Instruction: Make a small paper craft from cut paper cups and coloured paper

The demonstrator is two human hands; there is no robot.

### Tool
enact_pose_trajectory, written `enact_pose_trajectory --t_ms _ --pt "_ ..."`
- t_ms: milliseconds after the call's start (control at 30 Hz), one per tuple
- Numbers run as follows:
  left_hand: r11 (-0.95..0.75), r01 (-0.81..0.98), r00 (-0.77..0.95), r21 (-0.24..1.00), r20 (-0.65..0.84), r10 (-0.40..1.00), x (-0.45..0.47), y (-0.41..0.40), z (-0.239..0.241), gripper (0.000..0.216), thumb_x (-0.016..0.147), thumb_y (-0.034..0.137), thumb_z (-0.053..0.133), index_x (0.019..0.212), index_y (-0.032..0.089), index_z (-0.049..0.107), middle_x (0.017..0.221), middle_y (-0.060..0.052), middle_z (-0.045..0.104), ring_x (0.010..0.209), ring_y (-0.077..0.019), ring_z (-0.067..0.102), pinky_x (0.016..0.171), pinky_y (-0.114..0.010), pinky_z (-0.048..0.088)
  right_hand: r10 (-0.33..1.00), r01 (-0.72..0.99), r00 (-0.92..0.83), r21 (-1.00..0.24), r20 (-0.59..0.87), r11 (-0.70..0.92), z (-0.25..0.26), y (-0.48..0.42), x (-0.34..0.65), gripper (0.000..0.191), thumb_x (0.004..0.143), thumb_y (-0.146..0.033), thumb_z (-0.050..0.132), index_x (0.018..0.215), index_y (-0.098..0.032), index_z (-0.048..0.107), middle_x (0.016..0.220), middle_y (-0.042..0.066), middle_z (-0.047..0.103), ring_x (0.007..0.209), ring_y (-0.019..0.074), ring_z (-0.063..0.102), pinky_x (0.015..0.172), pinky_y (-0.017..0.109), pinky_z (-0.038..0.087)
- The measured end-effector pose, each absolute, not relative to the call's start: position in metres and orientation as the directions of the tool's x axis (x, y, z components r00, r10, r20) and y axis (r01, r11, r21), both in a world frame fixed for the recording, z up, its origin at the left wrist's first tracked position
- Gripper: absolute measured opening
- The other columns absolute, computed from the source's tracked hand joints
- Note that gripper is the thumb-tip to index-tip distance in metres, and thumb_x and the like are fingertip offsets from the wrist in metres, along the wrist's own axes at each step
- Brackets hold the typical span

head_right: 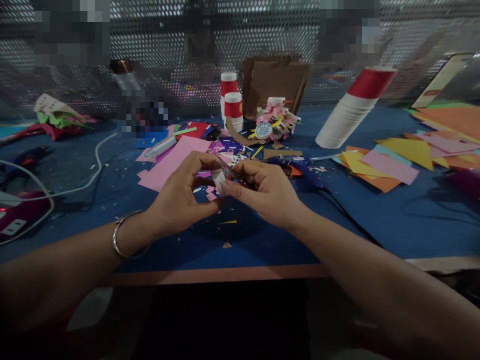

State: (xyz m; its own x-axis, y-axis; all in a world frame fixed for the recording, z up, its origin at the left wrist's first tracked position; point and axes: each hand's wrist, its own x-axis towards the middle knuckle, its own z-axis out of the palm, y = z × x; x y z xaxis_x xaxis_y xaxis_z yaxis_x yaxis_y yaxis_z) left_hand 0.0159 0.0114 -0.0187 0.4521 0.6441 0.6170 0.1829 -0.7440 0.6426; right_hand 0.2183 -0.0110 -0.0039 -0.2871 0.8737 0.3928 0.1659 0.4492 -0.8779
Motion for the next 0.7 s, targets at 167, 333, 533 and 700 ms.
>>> enact_pose_trajectory --t_ms 167,333,533,700 --pt "-0.707 0.165 0.479 0.688 0.571 0.667 0.015 0.011 -0.015 0.046 0.074 0.012 0.078 0.115 0.022 0.059 0.116 -0.007 0.065 0.11 -0.022 0.065 0.081 -0.033 0.065 0.874 0.155 -0.309 -0.886 0.376 0.436 -0.002 -0.012 0.22 0.041 0.083 -0.055 0.083 0.085 -0.017 0.068 0.071 -0.003 0.057 0.058 0.0088 0.045 0.053 0.025 0.034" --pt "-0.479 0.063 0.539 0.876 0.374 0.755 0.016 0.008 -0.011 0.043 0.075 0.018 0.083 0.109 0.023 0.057 0.11 -0.004 0.068 0.089 -0.0153 0.07 0.071 -0.029 0.064 0.857 0.161 -0.359 -0.881 0.368 0.446 0.003 -0.015 0.219 0.041 0.086 -0.056 0.08 0.083 -0.019 0.063 0.07 -0.004 0.054 0.06 0.0097 0.046 0.053 0.025 0.034" --pt "-0.453 0.071 0.468 0.888 0.372 0.802 0.018 0.008 -0.01 0.042 0.07 0.018 0.086 0.103 0.021 0.06 0.105 -0.004 0.069 0.088 -0.0161 0.069 0.069 -0.029 0.066 0.841 0.2 -0.37 -0.85 0.395 0.488 0.004 -0.016 0.221 0.039 0.089 -0.056 0.077 0.086 -0.019 0.064 0.071 -0.004 0.056 0.059 0.0091 0.044 0.053 0.025 0.034" --pt "-0.47 0.065 0.359 0.88 0.419 0.834 0.01 0.026 -0.013 0.043 0.07 0.025 0.089 0.103 0.021 0.063 0.106 -0.007 0.071 0.093 -0.0196 0.071 0.063 -0.028 0.066 0.841 0.322 -0.302 -0.782 0.45 0.534 0.002 -0.015 0.225 0.037 0.094 -0.055 0.071 0.085 -0.02 0.064 0.07 -0.002 0.056 0.06 0.0105 0.045 0.053 0.025 0.035"
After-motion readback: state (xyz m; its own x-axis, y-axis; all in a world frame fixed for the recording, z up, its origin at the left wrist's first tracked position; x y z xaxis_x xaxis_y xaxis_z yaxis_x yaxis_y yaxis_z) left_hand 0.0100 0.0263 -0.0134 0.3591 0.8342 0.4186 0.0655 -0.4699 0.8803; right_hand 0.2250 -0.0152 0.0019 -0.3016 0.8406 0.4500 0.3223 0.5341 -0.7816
